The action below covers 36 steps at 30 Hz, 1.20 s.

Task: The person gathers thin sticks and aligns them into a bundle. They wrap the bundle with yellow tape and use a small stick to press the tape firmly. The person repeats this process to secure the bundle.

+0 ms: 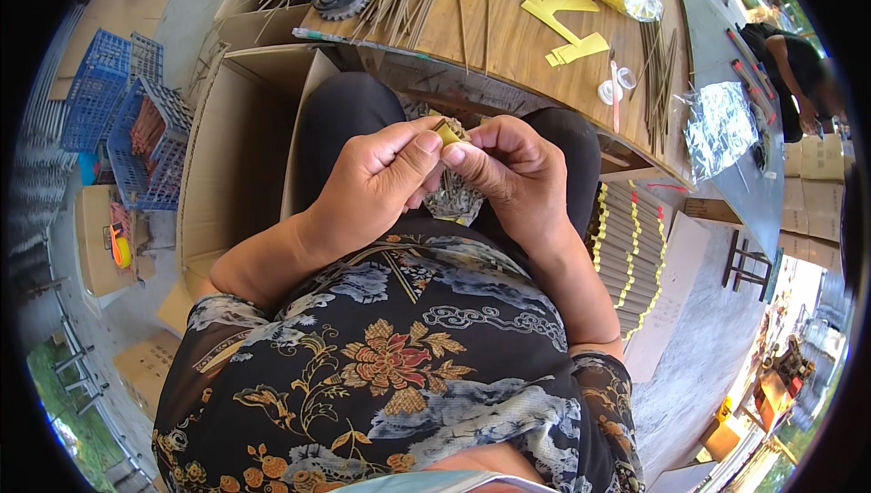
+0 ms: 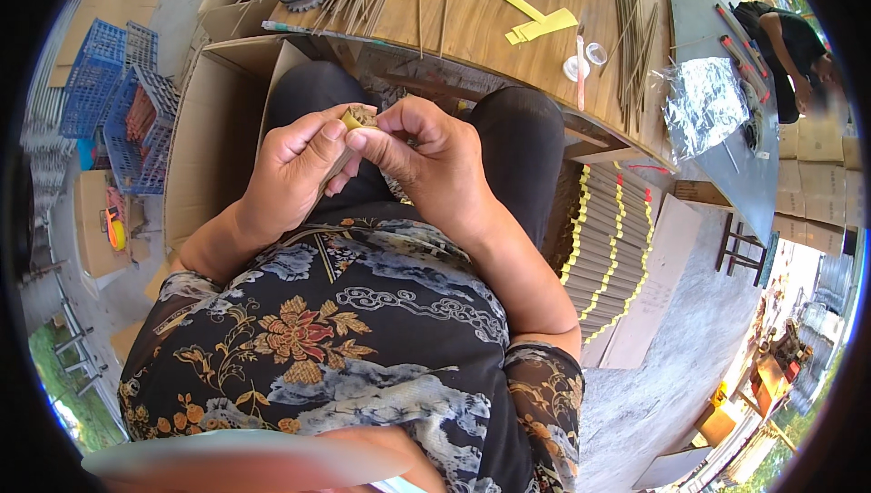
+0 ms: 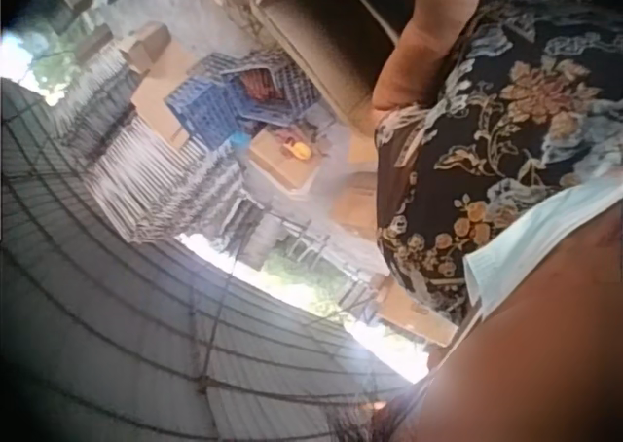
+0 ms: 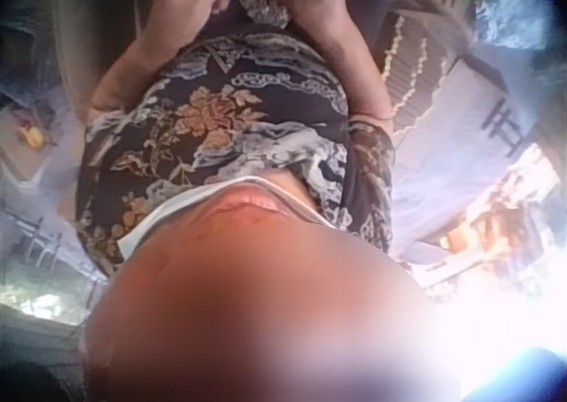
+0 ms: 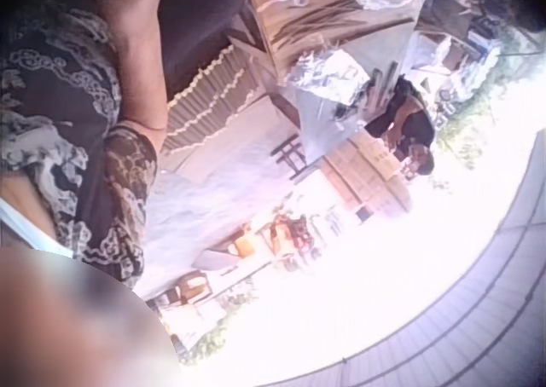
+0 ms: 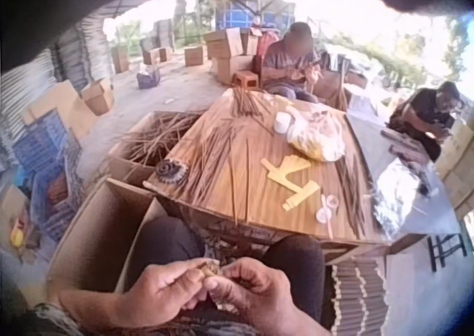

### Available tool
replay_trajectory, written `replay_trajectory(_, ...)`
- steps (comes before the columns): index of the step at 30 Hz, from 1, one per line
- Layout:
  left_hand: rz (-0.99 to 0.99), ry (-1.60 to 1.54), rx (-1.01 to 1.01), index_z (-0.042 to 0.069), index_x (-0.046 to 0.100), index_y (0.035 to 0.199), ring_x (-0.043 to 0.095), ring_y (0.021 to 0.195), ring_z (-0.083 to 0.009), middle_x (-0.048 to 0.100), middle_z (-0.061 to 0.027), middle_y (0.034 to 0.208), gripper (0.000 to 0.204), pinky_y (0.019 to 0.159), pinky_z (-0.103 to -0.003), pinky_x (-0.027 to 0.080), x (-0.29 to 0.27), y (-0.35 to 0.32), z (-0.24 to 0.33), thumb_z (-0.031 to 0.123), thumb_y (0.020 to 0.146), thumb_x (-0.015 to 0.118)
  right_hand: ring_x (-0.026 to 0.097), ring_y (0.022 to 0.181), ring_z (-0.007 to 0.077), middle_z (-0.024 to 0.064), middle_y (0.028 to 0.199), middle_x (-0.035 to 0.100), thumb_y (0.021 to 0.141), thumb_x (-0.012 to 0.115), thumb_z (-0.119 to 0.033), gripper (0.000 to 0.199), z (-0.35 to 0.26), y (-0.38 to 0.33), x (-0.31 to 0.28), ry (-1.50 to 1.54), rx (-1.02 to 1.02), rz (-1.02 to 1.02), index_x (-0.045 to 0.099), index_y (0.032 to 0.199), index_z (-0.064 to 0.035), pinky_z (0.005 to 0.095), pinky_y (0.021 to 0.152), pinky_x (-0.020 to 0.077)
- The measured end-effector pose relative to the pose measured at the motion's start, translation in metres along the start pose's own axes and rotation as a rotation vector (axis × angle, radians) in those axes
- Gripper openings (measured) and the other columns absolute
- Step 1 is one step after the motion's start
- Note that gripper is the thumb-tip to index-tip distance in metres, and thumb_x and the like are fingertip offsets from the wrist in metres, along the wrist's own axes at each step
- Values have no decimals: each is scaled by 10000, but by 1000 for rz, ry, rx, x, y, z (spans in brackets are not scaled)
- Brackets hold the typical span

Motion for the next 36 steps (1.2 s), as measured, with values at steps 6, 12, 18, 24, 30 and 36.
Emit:
replay_trajectory(6, -87, -176, -59, -23, 507, 1139, 439, 587, -55, 525, -39, 741, 349, 483, -164, 354, -1, 2, -2, 239, 942, 387, 485, 625, 56, 25, 706, 559, 809, 629, -111, 152, 8, -2, -5, -20, -67, -12, 538, 761, 1, 199, 539, 410)
replay_trajectory(12, -27, -60, -39, -25, 490, 1158, 426, 588, -51, 507, -31, 728, 354, 489, -161, 351, 3, -1, 0, 236, 945, 380, 492, 694, 115, 19, 669, 519, 764, 674, -144, 179, 16, 6, -9, -86, -305, 7, 547, 766, -18, 251, 640, 415)
replay_trajectory(18, 69, 177, 94, -26, 465, 1186, 420, 604, -46, 495, -15, 733, 370, 518, -166, 362, 8, -4, 4, 242, 948, 372, 482, 696, 187, 40, 656, 524, 664, 745, -204, 256, -5, 1, -14, -540, -293, 268, 556, 701, -35, 300, 710, 406)
replay_trajectory(24, 135, 338, 228, -12, 437, 1223, 426, 630, -45, 499, -15, 766, 364, 553, -171, 382, 16, -6, -1, 214, 943, 392, 529, 654, 118, 63, 712, 587, 777, 657, -130, 161, -5, -13, -10, -324, -64, 125, 636, 857, 8, 243, 581, 432)
replay_trajectory(30, 88, 423, 277, -7, 410, 1253, 431, 649, -46, 502, -20, 769, 375, 559, -175, 387, 17, -7, -2, 201, 943, 389, 505, 724, 57, 29, 768, 589, 828, 611, -154, 188, -1, -20, -8, -83, 144, 88, 621, 894, 22, 219, 623, 429)
replay_trajectory(36, -86, 266, 223, 10, 386, 1280, 428, 611, -48, 490, -14, 732, 394, 550, -174, 386, 15, -4, -1, 224, 950, 363, 536, 746, 100, 40, 807, 589, 842, 583, -122, 153, 1, -18, -9, 15, 30, -22, 602, 901, 18, 226, 694, 429)
Point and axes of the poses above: each hand's wrist, its own y-axis towards the middle knuckle, its own x-axis out of the palm, z = x × y, the point moved 3 cm from there along y, towards the middle knuckle
